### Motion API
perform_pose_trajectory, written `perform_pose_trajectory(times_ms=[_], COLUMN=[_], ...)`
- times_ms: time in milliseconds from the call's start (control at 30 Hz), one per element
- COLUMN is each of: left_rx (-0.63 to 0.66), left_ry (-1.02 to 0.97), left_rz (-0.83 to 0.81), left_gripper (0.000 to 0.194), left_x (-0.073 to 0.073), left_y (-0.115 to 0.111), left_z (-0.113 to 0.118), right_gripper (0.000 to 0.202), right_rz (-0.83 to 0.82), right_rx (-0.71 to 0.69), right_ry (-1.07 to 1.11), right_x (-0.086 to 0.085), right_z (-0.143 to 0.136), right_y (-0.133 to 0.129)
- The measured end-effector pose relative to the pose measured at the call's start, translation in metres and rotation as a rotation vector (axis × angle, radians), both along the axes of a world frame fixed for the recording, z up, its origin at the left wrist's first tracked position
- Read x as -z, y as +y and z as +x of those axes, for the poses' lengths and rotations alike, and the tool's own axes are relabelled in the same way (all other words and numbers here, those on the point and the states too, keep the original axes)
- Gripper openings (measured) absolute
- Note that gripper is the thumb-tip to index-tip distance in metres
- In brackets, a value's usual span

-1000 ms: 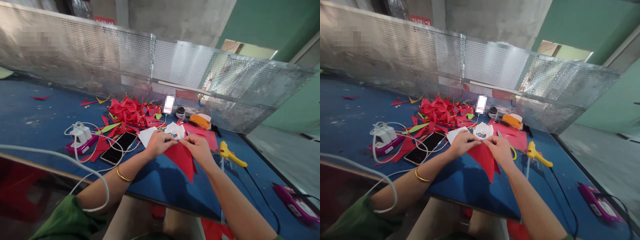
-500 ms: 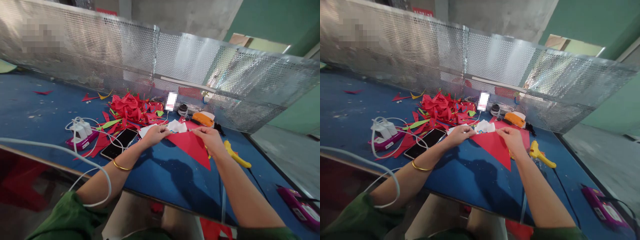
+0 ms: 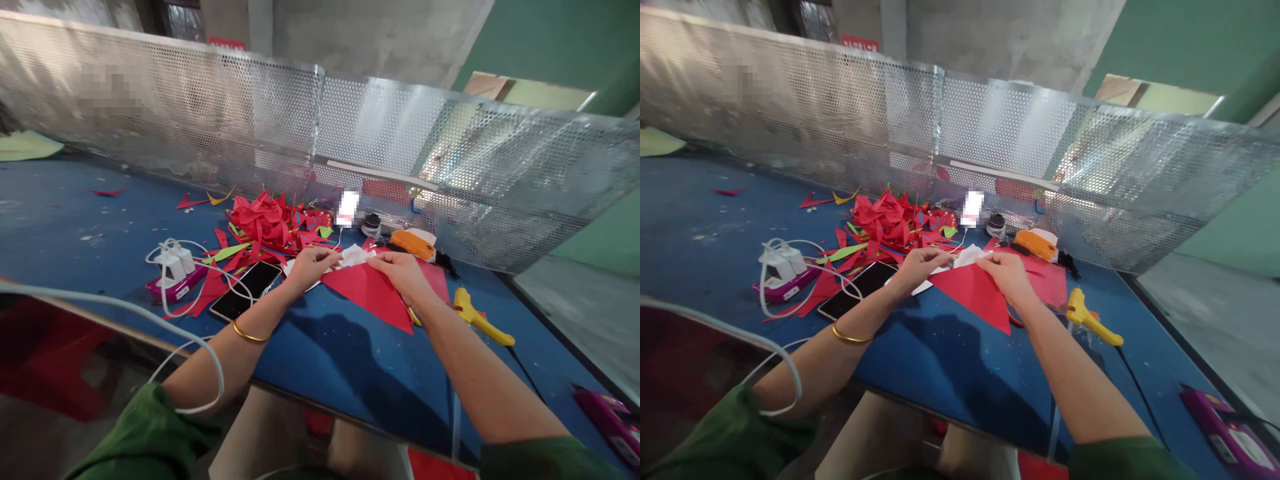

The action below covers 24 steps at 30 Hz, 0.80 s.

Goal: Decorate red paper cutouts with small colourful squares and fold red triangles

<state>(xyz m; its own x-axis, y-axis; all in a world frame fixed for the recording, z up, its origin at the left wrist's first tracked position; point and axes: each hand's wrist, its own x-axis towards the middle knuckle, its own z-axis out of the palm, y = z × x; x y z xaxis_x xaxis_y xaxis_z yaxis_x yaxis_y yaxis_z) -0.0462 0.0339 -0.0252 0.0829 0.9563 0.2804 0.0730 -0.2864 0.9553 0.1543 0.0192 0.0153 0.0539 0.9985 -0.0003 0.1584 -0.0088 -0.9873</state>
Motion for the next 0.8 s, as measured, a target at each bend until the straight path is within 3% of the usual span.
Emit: perform_pose_trajectory(times_ms=[167, 500, 800], left_rx=[0.197, 0.206, 0.202], left_ry=[0.075, 0.101, 0.092], left_rz=[-0.028, -0.101, -0.151], left_gripper=[0.019, 0.014, 0.020], left_x=[0.009, 0.013, -0.004], left_y=[-0.004, -0.002, -0.007], left_z=[0.009, 0.010, 0.005], right_gripper=[0.031, 0.035, 0.030], right_rz=[0.002, -0.012, -0.007], right_rx=[-0.050, -0.021, 0.114], right_ry=[-0.036, -0.056, -0.020], right_x=[0.009, 0.018, 0.007], right_z=[-0.004, 0.008, 0.049], right_y=[-0.009, -0.010, -0.010])
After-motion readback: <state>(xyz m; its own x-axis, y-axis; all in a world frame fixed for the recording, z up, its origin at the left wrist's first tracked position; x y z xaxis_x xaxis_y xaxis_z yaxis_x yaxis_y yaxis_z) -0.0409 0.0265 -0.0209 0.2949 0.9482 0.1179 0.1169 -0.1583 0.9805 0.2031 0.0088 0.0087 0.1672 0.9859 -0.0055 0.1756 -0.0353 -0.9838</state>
